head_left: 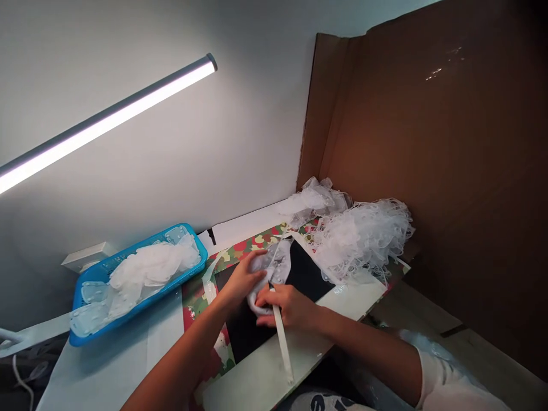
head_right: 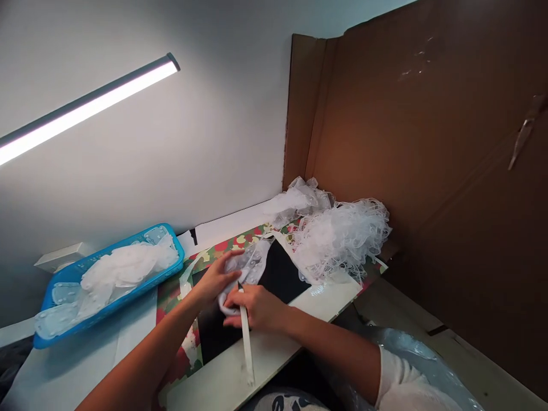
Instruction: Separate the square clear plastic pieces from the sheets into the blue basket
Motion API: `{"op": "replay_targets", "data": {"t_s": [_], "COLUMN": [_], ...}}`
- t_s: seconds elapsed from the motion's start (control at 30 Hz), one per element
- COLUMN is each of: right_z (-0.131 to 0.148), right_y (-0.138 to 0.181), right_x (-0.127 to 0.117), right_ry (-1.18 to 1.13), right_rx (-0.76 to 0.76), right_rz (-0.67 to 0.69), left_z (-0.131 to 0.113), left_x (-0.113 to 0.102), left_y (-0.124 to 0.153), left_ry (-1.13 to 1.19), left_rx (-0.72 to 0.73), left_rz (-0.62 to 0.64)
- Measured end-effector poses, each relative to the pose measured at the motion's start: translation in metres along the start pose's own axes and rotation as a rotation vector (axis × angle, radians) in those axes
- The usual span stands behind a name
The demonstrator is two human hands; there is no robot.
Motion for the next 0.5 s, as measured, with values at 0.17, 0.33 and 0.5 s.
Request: {"op": "replay_targets", "data": {"t_s": [0.17, 0.33, 0.5], "right_z": [-0.048, -0.115, -0.127], "right_y": [-0.006, -0.044, -0.06], "right_x": [-0.06, -0.07, -0.062], "right_ry": [0.042, 0.191, 0.221], "right_rx": [0.166, 0.234, 0.237], "right_rz": [-0.276, -0.07, -0.04], "left_z": [0.028, 0.013, -0.014], "left_x": [-0.028, -0.065, -0.048], "left_y": [0.041, 0.055, 0.058], "left_ry": [-0.086, -0.669, -1.023], "left_rx": [-0.185, 0.038, 0.254], "left_rz": [0.008, -0.193, -0.344]}}
Point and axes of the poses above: each hand's wrist, its own y-axis away from the middle knuckle, its own x-axis out of the palm, z = x × y, the point moved 9 cm from there along -y, towards the middle knuckle, and after that the axes turned 6 degrees about y, right-handed, at the moved point
